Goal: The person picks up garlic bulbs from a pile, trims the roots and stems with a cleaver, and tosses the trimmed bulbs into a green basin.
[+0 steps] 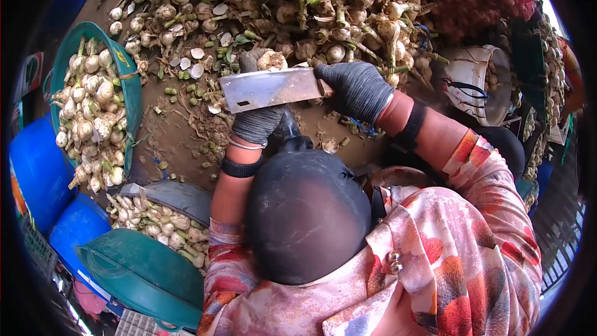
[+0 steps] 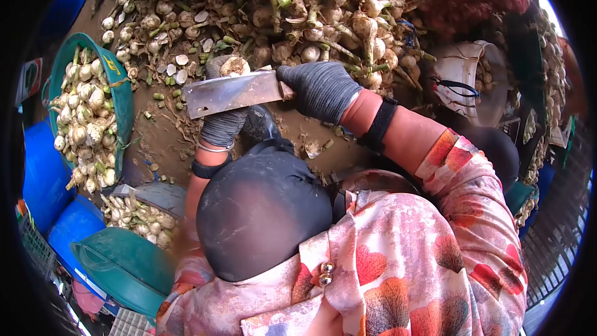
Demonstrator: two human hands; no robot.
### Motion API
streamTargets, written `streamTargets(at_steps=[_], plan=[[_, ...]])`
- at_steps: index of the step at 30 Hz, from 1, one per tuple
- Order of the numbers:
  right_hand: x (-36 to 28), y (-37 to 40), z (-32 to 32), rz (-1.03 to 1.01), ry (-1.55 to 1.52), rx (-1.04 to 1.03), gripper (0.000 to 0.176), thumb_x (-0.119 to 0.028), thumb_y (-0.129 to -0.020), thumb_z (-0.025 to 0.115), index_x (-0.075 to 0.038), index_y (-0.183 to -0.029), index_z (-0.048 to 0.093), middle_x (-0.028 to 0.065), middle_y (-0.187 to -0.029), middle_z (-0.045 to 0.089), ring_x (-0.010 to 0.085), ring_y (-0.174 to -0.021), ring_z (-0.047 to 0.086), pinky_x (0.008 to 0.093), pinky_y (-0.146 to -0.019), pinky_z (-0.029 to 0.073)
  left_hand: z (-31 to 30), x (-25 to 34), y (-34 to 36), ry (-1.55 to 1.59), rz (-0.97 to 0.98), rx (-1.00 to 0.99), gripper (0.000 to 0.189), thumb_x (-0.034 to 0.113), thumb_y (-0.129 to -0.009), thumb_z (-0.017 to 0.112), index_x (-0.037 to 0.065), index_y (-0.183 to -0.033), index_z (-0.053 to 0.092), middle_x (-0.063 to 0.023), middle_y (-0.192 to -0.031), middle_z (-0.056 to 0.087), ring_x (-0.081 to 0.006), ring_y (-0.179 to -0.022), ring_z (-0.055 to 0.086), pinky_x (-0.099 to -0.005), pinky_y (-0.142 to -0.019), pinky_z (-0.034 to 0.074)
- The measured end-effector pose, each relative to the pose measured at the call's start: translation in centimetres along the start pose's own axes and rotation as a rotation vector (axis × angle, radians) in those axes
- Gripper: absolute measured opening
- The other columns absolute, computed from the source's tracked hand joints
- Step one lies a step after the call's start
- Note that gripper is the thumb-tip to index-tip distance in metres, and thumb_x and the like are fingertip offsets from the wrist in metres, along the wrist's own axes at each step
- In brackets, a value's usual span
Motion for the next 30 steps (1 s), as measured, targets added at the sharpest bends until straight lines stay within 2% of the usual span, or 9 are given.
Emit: streamTargets(at_steps=[4,6,12,15,18,24,25,28,30], plan=[[0.0,0.7,-0.5,-0.022,-0.001,0.075,0.024,-0.017,-0.077,0.063,-0.012,-0.100,0.056,0.0147,-0.076,0.065,0.0378,-0.074,0.065,0.0485,-0.062,0.049,-1.9,3.6,0.2,-0.216,0.218,0.005,0.043,0.018,-0.082,0.068,0.004,-0.120,0.055,-0.0156,-0.112,0.061,-0.0346,-0.105,0.059,-0.0426,-0.091,0.048],[5.5,0.4,0.9,0.211,-0.140,0.083,0.032,-0.023,-0.078,0.069,-0.010,-0.106,0.060,0.0171,-0.083,0.067,0.0396,-0.079,0.065,0.0460,-0.067,0.052,-5.2,1.9,-1.6,0.486,-0.371,0.210,0.051,0.015,-0.081,0.074,0.007,-0.123,0.047,-0.0097,-0.108,0.058,-0.0216,-0.099,0.059,-0.0358,-0.091,0.048],[4.2,1.4,-3.3,0.159,-0.136,0.291,0.032,-0.018,-0.085,0.072,-0.005,-0.113,0.062,0.0195,-0.089,0.066,0.0348,-0.083,0.068,0.0370,-0.073,0.054,-8.7,0.9,-2.5,0.273,-0.177,0.232,0.058,0.016,-0.074,0.083,0.005,-0.120,0.051,-0.0100,-0.115,0.051,-0.0219,-0.105,0.053,-0.0348,-0.095,0.045],[2.7,0.6,-2.1,0.217,-0.283,0.128,0.037,-0.015,-0.085,0.073,-0.004,-0.119,0.062,0.0154,-0.095,0.069,0.0221,-0.088,0.068,0.0323,-0.080,0.053,-8.0,-1.6,-1.7,0.971,-0.553,0.409,0.048,0.010,-0.079,0.079,0.006,-0.119,0.053,-0.0064,-0.110,0.055,-0.0180,-0.099,0.056,-0.0300,-0.090,0.049],[1.5,0.7,0.4,0.095,-0.440,0.206,0.040,-0.020,-0.078,0.073,-0.010,-0.114,0.063,0.0188,-0.091,0.067,0.0374,-0.085,0.066,0.0425,-0.073,0.053,-5.1,-4.9,-0.1,1.498,-0.685,0.510,0.044,0.007,-0.084,0.074,0.005,-0.123,0.053,-0.0079,-0.112,0.058,-0.0214,-0.102,0.059,-0.0340,-0.096,0.051],[-1.1,-0.6,1.5,0.135,-0.605,0.133,0.031,-0.022,-0.083,0.071,-0.006,-0.109,0.062,0.0190,-0.087,0.067,0.0362,-0.082,0.066,0.0384,-0.074,0.052,-1.2,-2.1,0.8,2.144,-0.893,0.364,0.035,0.022,-0.093,0.063,-0.001,-0.120,0.055,-0.0175,-0.116,0.062,-0.0321,-0.116,0.058,-0.0480,-0.111,0.040],[-0.1,-0.9,2.8,0.189,-0.619,0.097,0.032,-0.024,-0.084,0.070,-0.006,-0.109,0.062,0.0189,-0.087,0.067,0.0359,-0.081,0.065,0.0378,-0.074,0.051,-3.3,-1.3,-0.9,2.267,-0.513,0.345,0.039,0.024,-0.096,0.058,-0.004,-0.122,0.055,-0.0204,-0.114,0.064,-0.0328,-0.112,0.061,-0.0491,-0.109,0.042],[6.2,1.0,6.6,0.618,-0.777,0.058,0.036,-0.027,-0.087,0.070,-0.004,-0.112,0.061,0.0172,-0.088,0.068,0.0303,-0.078,0.065,0.0368,-0.074,0.051,-14.6,-3.6,-1.8,2.281,-0.043,0.536,0.049,0.033,-0.095,0.059,-0.007,-0.123,0.055,-0.0216,-0.102,0.067,-0.0325,-0.101,0.066,-0.0485,-0.104,0.048],[7.6,2.5,6.2,0.597,-0.768,0.089,0.037,-0.028,-0.087,0.070,-0.003,-0.113,0.061,0.0105,-0.085,0.068,0.0144,-0.075,0.060,0.0328,-0.070,0.051,-22.0,-4.8,-0.9,2.198,0.098,0.702,0.064,0.049,-0.093,0.056,-0.004,-0.127,0.051,-0.0223,-0.111,0.064,-0.0335,-0.110,0.061,-0.0501,-0.107,0.043]])
Point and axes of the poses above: each hand's wrist, its own y-axis away from the middle knuckle, its own z-axis out of the palm, x = y × z, the point moved 9 cm from there along -y, towards the middle knuckle
